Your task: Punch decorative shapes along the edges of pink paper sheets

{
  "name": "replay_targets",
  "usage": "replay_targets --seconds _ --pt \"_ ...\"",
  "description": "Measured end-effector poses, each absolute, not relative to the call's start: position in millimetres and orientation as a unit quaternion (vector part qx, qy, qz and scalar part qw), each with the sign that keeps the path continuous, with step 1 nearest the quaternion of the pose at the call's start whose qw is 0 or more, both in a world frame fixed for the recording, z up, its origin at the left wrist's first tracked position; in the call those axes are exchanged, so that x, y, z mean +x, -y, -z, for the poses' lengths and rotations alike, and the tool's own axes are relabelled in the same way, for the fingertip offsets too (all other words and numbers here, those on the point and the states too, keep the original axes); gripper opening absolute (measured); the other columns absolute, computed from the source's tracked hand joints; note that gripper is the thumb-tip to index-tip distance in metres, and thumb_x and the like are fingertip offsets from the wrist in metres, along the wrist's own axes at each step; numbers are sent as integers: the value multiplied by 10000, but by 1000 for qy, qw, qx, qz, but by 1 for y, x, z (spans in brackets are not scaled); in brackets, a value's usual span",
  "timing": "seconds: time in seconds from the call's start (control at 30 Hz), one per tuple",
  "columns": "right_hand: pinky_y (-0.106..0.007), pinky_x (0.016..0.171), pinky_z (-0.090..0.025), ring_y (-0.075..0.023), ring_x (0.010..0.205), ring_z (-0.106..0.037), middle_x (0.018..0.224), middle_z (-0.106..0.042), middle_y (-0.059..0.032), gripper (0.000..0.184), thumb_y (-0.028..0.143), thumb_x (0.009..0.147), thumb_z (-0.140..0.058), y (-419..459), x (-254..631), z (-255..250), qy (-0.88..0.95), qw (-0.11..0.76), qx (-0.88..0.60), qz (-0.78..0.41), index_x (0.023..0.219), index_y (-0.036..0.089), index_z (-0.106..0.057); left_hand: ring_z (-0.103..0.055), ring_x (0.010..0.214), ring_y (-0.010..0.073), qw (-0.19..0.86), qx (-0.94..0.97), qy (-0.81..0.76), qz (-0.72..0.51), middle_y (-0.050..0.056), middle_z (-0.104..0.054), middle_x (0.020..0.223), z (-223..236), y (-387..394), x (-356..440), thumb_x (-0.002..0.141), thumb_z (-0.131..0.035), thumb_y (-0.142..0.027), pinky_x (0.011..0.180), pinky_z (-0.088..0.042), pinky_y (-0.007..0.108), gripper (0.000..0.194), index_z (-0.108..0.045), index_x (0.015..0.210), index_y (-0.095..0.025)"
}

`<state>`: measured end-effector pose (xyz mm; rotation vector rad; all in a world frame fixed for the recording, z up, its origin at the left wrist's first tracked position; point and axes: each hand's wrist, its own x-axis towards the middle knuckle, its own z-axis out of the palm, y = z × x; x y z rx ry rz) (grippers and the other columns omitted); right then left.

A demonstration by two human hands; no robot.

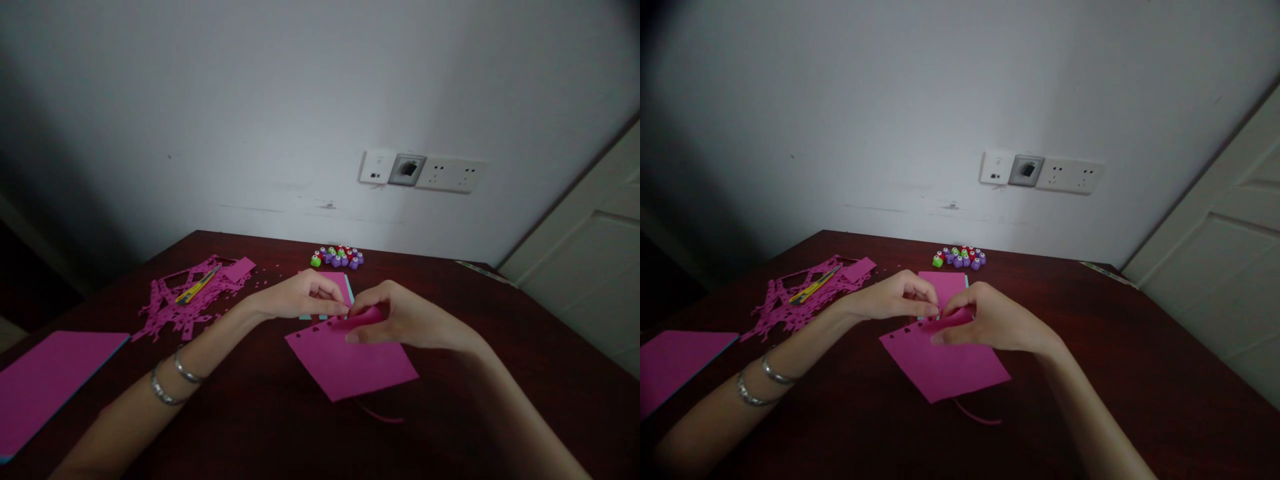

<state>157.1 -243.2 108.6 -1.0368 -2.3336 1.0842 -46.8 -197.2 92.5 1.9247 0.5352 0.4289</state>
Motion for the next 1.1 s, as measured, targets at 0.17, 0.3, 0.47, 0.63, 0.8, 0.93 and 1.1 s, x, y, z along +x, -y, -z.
replay_targets --seconds 0.17,0.3,0.47,0.63,0.8,0.93,1.1 --pt "-204 530 -385 -95 606 -501 683 -630 4 207 356 720 -649 239 156 -106 816 197 -348 -417 782 167 -702 -465 542 61 519 802 -227 -188 -14 -548 597 -92 203 -42 769 -587 -408 505 -364 179 290 -618 719 -124" --pt "-204 530 -367 -85 589 -468 641 -578 22 187 341 710 -659 239 157 -108 818 198 -344 -416 730 157 -687 -492 574 69 510 815 -212 -175 1 -579 651 -93 206 -42 740 -633 -353 524 -379 183 234 -625 748 -120" --pt "-205 525 -359 -88 597 -464 645 -568 25 204 364 723 -645 239 156 -107 807 194 -345 -439 737 164 -685 -490 616 74 500 813 -218 -205 6 -586 680 -93 208 -39 762 -610 -296 552 -375 189 178 -630 748 -120" --pt "-219 585 -409 -106 661 -509 715 -611 4 195 346 716 -661 239 154 -106 808 218 -314 -448 784 167 -694 -437 530 57 581 744 -239 -227 -31 -525 568 -92 211 -36 700 -667 -312 487 -324 190 207 -608 651 -120" --pt "-221 579 -424 -106 661 -519 756 -625 -11 194 322 719 -663 241 154 -108 812 214 -310 -445 809 152 -691 -419 406 49 658 677 -250 -213 -47 -502 495 -86 210 -34 638 -706 -301 388 -300 190 217 -586 620 -122" --pt "-216 598 -433 -103 668 -533 752 -632 -5 151 283 719 -664 242 153 -111 813 216 -293 -455 789 152 -688 -414 351 54 688 653 -248 -198 -55 -484 464 -82 208 -33 624 -713 -303 328 -281 189 227 -573 620 -125" --pt "-210 606 -429 -96 669 -537 760 -638 1 113 239 712 -669 242 152 -112 808 221 -277 -471 788 157 -688 -339 341 20 699 640 -255 -189 -64 -462 461 -82 208 -33 608 -729 -291 322 -203 174 238 -566 619 -119"
